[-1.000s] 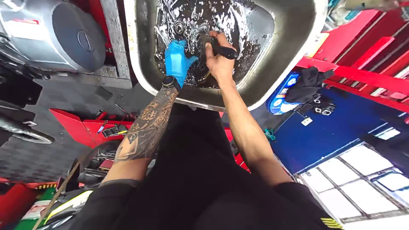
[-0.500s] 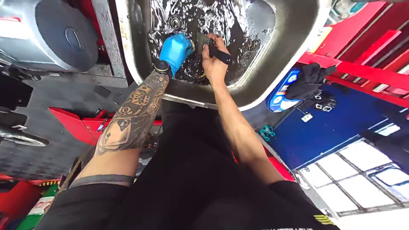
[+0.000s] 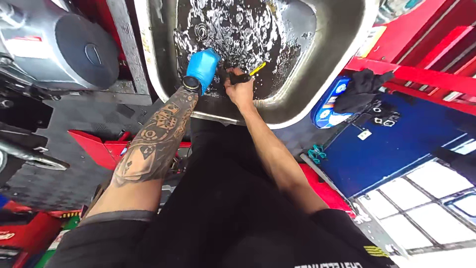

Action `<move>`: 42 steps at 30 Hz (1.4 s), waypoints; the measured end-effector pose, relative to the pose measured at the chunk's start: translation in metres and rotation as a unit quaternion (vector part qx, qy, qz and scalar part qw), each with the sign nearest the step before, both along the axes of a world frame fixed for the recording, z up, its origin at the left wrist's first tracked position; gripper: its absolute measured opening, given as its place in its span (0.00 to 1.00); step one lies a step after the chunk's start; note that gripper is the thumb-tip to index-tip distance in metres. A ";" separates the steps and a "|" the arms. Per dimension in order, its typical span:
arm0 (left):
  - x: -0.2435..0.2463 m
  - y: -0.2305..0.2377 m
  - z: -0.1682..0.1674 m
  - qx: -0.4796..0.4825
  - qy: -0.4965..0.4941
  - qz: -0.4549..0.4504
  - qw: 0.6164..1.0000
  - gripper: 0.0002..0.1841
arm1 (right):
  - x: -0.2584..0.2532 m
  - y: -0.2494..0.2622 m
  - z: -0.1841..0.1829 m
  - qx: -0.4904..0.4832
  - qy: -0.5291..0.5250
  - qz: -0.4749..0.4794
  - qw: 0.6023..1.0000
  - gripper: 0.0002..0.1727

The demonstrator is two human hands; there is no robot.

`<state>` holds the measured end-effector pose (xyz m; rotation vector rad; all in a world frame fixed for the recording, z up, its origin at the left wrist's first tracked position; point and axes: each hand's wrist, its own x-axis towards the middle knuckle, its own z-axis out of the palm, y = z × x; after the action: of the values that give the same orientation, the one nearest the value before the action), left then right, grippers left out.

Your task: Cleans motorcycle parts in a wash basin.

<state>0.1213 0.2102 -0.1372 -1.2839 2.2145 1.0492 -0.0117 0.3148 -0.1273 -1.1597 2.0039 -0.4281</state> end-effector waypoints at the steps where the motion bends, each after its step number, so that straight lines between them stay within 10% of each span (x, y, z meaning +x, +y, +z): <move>1: 0.000 0.002 0.001 0.005 0.000 -0.002 1.000 0.16 | -0.001 -0.002 0.008 0.013 0.012 -0.004 1.000 0.15; 5: 0.001 0.002 -0.001 -0.011 0.007 -0.007 1.000 0.15 | 0.012 -0.017 -0.001 -0.142 0.016 -0.047 0.989 0.17; 10: -0.015 -0.010 0.043 0.080 -0.050 0.007 0.996 0.19 | 0.019 0.004 0.010 -0.017 -0.012 -0.059 0.998 0.16; 17: -0.002 0.002 -0.001 0.011 -0.006 0.048 0.999 0.16 | 0.040 0.014 -0.013 -0.106 0.000 -0.100 0.989 0.15; 33: -0.033 0.010 0.035 0.057 -0.107 0.251 0.960 0.17 | 0.030 -0.007 -0.004 -0.171 0.018 -0.121 0.978 0.16; 37: -0.034 0.014 0.016 0.029 -0.105 0.268 0.957 0.16 | 0.026 0.017 -0.004 -0.042 -0.028 -0.058 0.997 0.15; 42: -0.039 0.004 0.044 0.077 -0.112 0.290 0.947 0.16 | 0.020 -0.011 0.000 -0.159 0.002 -0.093 0.983 0.17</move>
<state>0.0822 0.2145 -0.0932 -1.9291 1.5815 1.1700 0.0081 0.3043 -0.1270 -1.1622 2.1075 -0.8673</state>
